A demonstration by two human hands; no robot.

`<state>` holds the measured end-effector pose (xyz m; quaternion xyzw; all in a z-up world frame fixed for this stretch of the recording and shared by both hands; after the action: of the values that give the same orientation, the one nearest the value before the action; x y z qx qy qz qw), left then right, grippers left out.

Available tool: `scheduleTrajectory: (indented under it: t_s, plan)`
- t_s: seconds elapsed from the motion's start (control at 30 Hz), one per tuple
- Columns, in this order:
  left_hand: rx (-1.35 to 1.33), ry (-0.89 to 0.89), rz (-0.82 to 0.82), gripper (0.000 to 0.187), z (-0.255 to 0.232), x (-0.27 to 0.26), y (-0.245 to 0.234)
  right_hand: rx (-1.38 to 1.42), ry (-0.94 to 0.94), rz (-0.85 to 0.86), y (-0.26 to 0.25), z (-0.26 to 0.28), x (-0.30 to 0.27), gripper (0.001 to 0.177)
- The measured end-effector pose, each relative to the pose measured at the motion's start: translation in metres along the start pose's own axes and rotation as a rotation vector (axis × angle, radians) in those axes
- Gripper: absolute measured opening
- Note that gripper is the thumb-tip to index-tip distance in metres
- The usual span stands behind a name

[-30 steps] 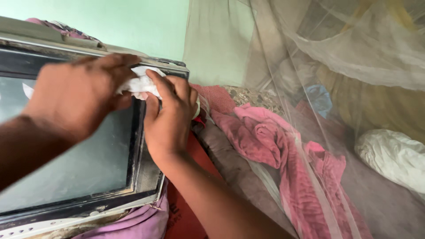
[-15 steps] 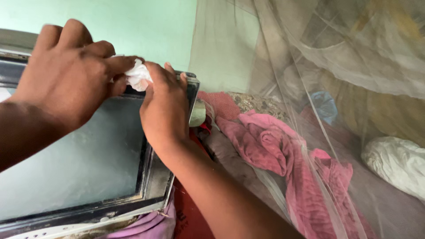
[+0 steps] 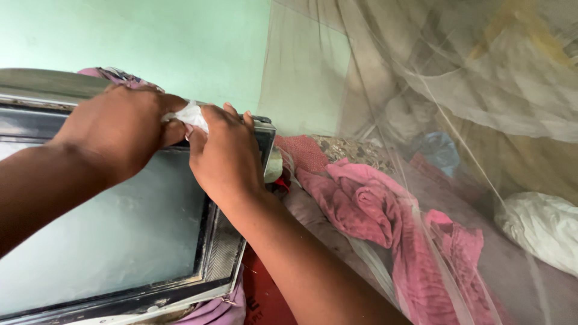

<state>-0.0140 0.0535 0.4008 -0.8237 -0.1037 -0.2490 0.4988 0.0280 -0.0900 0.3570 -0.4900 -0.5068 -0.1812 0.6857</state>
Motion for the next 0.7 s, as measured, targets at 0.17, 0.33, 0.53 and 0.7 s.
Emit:
scheduleTrajectory:
  t_s: [0.17, 0.33, 0.53, 0.7]
  plan:
    - [0.050, -0.034, 0.056, 0.051, 0.010, -0.002, -0.002, -0.004, -0.052, 0.029, 0.000, 0.003, 0.001, 0.029]
    - [0.105, -0.001, 0.050, 0.053, 0.022, -0.006, -0.009, -0.016, -0.084, 0.038, 0.003, 0.015, 0.002, 0.028]
    - [0.198, 0.120, -0.005, 0.051, 0.039, -0.008, -0.006, -0.079, -0.097, 0.057, 0.009, 0.025, 0.006, 0.033]
    - [0.240, 0.141, -0.021, 0.055, 0.047, -0.008, -0.004, -0.135, -0.114, 0.086, 0.015, 0.029, 0.009, 0.034]
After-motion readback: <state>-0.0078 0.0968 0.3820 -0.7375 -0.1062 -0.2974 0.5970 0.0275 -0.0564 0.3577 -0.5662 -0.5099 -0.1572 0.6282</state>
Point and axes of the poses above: each hand's wrist, its own x-axis towards the middle knuckle, its own y-axis out of the palm, z = x × y, the point moved 1 cm from there along x, towards the middle knuckle, and after that the axes turned 15 degrees about -x, right-handed, at the moved point
